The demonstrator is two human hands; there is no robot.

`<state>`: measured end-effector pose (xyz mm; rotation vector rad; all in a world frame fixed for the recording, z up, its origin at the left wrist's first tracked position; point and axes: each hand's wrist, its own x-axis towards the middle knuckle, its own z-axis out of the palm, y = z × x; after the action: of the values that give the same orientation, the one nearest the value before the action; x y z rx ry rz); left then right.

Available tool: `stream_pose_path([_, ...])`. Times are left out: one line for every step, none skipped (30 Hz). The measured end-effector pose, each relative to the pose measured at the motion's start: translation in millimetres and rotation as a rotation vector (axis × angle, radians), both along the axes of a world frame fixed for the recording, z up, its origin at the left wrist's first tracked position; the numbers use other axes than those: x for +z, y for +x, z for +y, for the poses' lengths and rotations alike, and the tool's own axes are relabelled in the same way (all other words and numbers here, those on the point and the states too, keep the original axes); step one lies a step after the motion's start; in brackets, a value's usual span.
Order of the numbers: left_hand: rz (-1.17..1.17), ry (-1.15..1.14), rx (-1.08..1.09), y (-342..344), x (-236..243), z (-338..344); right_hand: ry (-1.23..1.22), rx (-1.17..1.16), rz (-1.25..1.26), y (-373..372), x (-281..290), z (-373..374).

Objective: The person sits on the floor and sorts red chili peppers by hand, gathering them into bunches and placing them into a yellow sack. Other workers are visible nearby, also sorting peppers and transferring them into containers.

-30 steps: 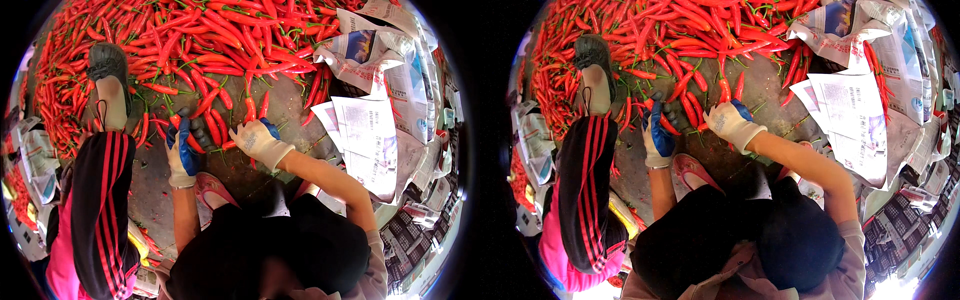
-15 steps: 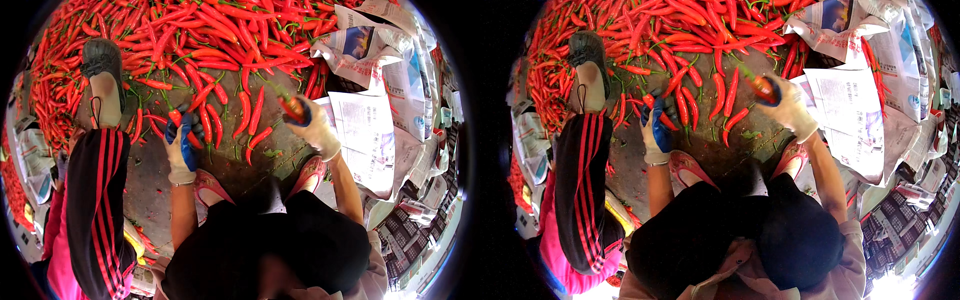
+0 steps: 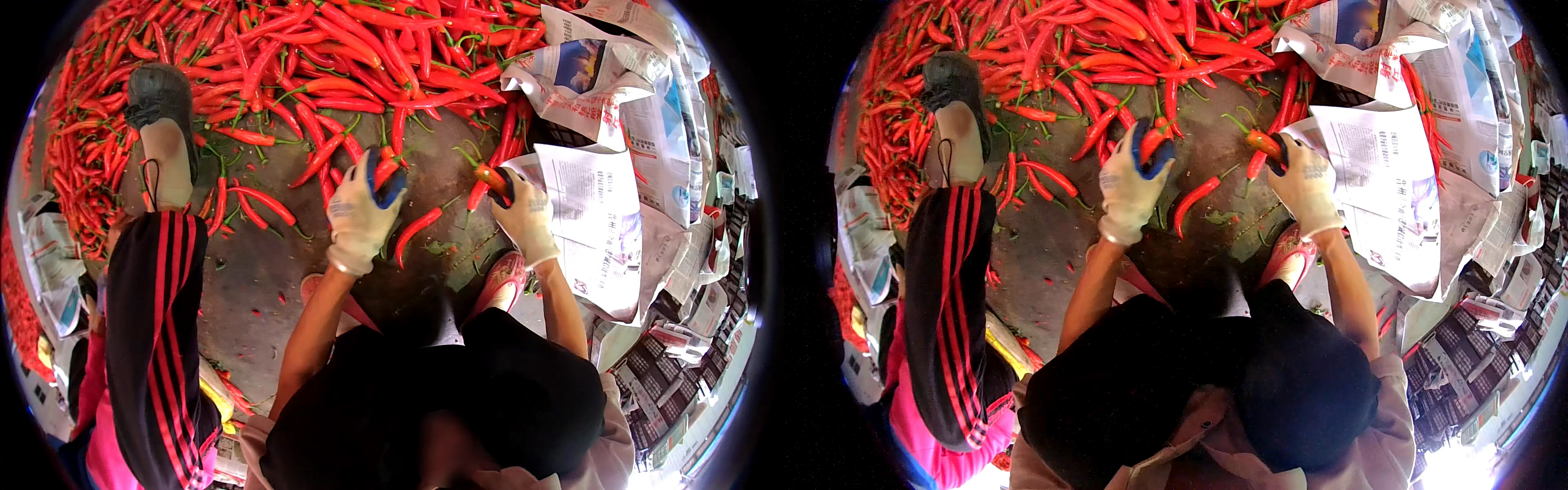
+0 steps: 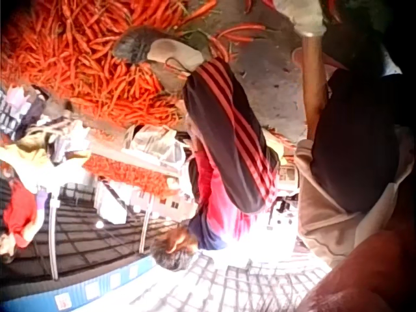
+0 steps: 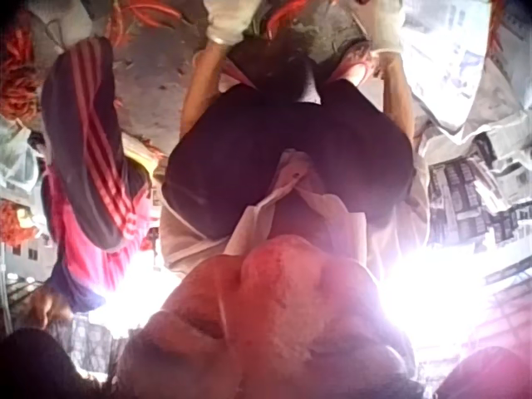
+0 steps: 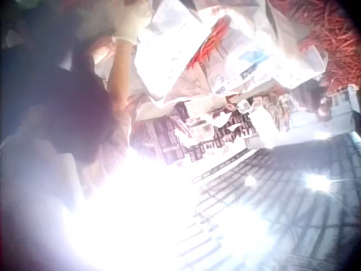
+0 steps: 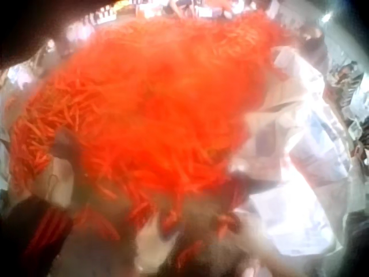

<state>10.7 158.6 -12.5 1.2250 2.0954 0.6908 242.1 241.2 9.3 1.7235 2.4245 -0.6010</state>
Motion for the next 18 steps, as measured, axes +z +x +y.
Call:
stream_pose_path([0.112,-0.107,-0.07,4.8,-2.2,4.1,-0.023,-0.075,0.094,3.9,2.2,-8.0])
stream_pose_path([0.196,-0.214,-0.149,10.4,-11.2,8.5,-0.062,-0.054,0.074,0.6,13.4,-14.8])
stream_pose_path([0.204,-0.212,-0.165,10.6,-16.3,8.1,-0.103,-0.029,0.056,-5.8,23.4,-21.4])
stream_pose_path([0.213,-0.207,-0.187,12.2,-20.8,8.5,-0.125,0.025,0.113,-2.6,18.0,-31.3])
stream_pose_path([0.223,-0.201,-0.21,11.9,-18.4,11.1,-0.145,0.077,0.17,-1.3,10.6,-41.4])
stream_pose_path([0.195,-0.21,-0.213,9.8,-13.4,12.0,-0.204,0.067,0.199,-5.0,5.1,-50.3])
stream_pose_path([0.103,-0.147,-0.178,5.5,-10.7,9.0,-0.269,0.061,0.237,-12.9,-1.8,-60.0])
stream_pose_path([0.008,-0.079,-0.141,0.5,-8.8,6.0,-0.358,0.02,0.291,-18.2,-8.2,-67.6])
stream_pose_path([-0.087,-0.01,-0.103,-5.3,-5.8,2.2,-0.391,0.032,0.315,-24.0,-11.6,-72.2])
stream_pose_path([-0.215,0.033,-0.023,-12.6,0.2,-5.2,-0.4,0.068,0.278,-29.4,-17.4,-75.4])
stream_pose_path([-0.323,0.05,0.038,-19.3,6.0,-13.7,-0.402,0.104,0.241,-33.9,-22.8,-75.8])
stream_pose_path([-0.591,0.058,0.137,-25.6,6.9,-24.9,-0.386,0.135,0.19,-33.2,-24.6,-75.5])
stream_pose_path([-0.851,0.069,0.238,-34.2,7.2,-37.7,-0.368,0.169,0.146,-31.6,-26.0,-74.1])
stream_pose_path([-1.015,0.065,0.329,-45.0,6.4,-54.5,-0.352,0.203,0.1,-34.4,-24.9,-73.3])
stream_pose_path([-1.18,0.061,0.418,-54.7,6.2,-70.1,-0.357,0.237,-0.004,-38.8,-21.8,-71.9])
stream_pose_path([-1.189,0.113,0.43,-60.4,9.0,-81.8,-0.357,0.274,-0.114,-46.2,-10.6,-67.0])
stream_pose_path([-1.108,0.273,0.528,-57.0,10.4,-84.0,-0.355,0.309,-0.225,-51.4,-4.8,-64.7])
stream_pose_path([-1.046,0.287,0.546,-62.6,4.6,-91.7,-0.32,0.341,-0.248,-50.3,-10.3,-67.8])
